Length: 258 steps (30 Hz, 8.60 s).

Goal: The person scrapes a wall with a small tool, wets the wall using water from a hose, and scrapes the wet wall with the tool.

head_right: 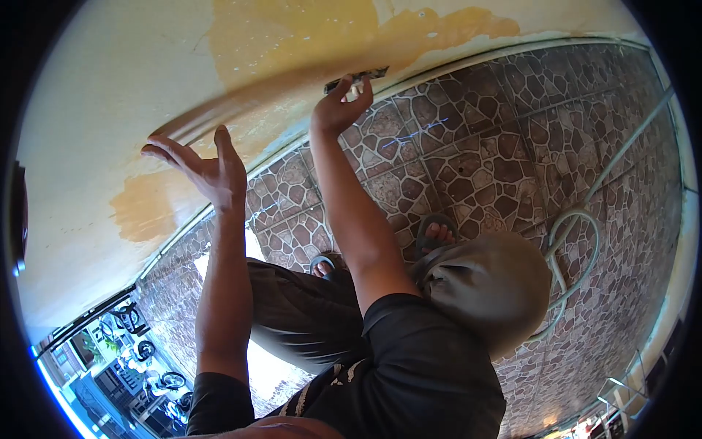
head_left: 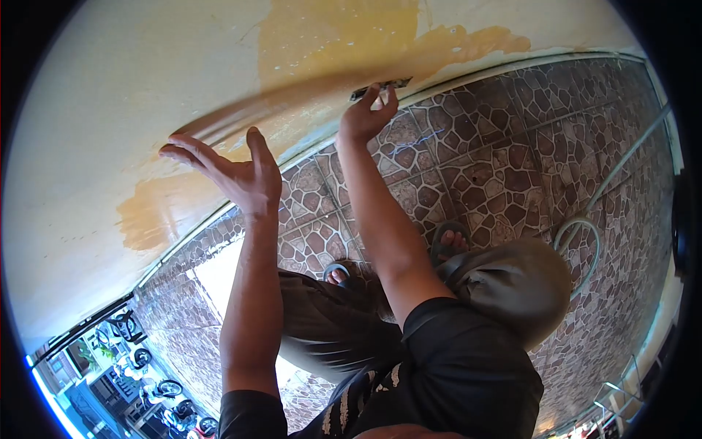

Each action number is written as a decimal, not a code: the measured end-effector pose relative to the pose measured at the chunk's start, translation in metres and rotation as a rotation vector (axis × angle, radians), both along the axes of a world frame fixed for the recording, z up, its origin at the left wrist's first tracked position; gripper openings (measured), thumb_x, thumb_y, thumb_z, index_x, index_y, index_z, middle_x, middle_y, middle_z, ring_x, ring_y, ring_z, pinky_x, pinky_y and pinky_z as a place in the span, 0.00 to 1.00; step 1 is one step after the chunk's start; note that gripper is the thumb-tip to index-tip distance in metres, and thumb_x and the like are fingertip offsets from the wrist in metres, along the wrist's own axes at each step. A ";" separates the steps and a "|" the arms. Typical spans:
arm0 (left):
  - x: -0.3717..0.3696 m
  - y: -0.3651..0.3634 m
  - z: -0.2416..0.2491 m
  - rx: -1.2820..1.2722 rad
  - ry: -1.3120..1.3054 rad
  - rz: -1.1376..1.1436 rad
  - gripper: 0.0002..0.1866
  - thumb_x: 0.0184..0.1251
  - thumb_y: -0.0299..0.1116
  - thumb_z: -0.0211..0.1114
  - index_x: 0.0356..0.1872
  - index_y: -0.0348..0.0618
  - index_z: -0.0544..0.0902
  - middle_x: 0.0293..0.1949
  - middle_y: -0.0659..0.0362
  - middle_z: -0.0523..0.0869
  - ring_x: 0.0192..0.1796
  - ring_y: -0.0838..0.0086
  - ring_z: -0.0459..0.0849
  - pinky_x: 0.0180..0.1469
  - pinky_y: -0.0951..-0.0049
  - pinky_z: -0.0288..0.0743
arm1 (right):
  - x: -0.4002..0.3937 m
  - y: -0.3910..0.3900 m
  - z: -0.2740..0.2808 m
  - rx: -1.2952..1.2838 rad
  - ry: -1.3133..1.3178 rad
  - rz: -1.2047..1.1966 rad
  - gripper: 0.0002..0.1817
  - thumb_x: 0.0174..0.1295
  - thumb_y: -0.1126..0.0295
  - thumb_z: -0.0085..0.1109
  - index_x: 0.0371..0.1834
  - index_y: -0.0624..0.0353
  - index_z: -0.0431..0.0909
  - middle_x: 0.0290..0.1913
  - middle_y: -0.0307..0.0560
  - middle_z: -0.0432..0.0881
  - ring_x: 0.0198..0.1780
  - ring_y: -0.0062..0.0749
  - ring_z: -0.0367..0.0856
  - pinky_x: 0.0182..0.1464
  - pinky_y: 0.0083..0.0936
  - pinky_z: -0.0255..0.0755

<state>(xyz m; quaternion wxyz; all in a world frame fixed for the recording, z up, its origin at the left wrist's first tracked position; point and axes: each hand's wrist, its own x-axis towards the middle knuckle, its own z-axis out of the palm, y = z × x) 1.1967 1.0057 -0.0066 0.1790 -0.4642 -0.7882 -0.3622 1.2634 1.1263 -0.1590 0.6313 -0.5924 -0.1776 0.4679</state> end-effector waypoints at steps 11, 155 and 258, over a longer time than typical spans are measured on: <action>0.002 -0.002 0.002 -0.028 -0.007 0.022 0.57 0.61 0.45 0.67 0.80 0.44 0.34 0.78 0.35 0.28 0.80 0.43 0.24 0.77 0.38 0.29 | 0.028 0.033 -0.029 -0.113 0.171 -0.082 0.26 0.70 0.78 0.49 0.72 0.65 0.62 0.65 0.58 0.73 0.60 0.40 0.76 0.53 0.31 0.76; -0.003 0.010 -0.080 0.917 -1.005 0.671 0.07 0.63 0.24 0.63 0.41 0.33 0.82 0.31 0.47 0.80 0.33 0.54 0.82 0.36 0.61 0.75 | -0.063 -0.065 0.270 0.457 -0.917 2.124 0.39 0.67 0.62 0.64 0.76 0.68 0.57 0.67 0.58 0.73 0.67 0.36 0.73 0.69 0.30 0.64; -0.002 0.013 -0.079 1.028 -1.108 0.666 0.07 0.64 0.29 0.67 0.33 0.35 0.84 0.29 0.50 0.82 0.29 0.62 0.81 0.34 0.66 0.74 | -0.064 -0.075 0.269 0.428 -0.887 2.161 0.40 0.66 0.62 0.65 0.76 0.67 0.57 0.67 0.59 0.73 0.66 0.36 0.74 0.68 0.30 0.65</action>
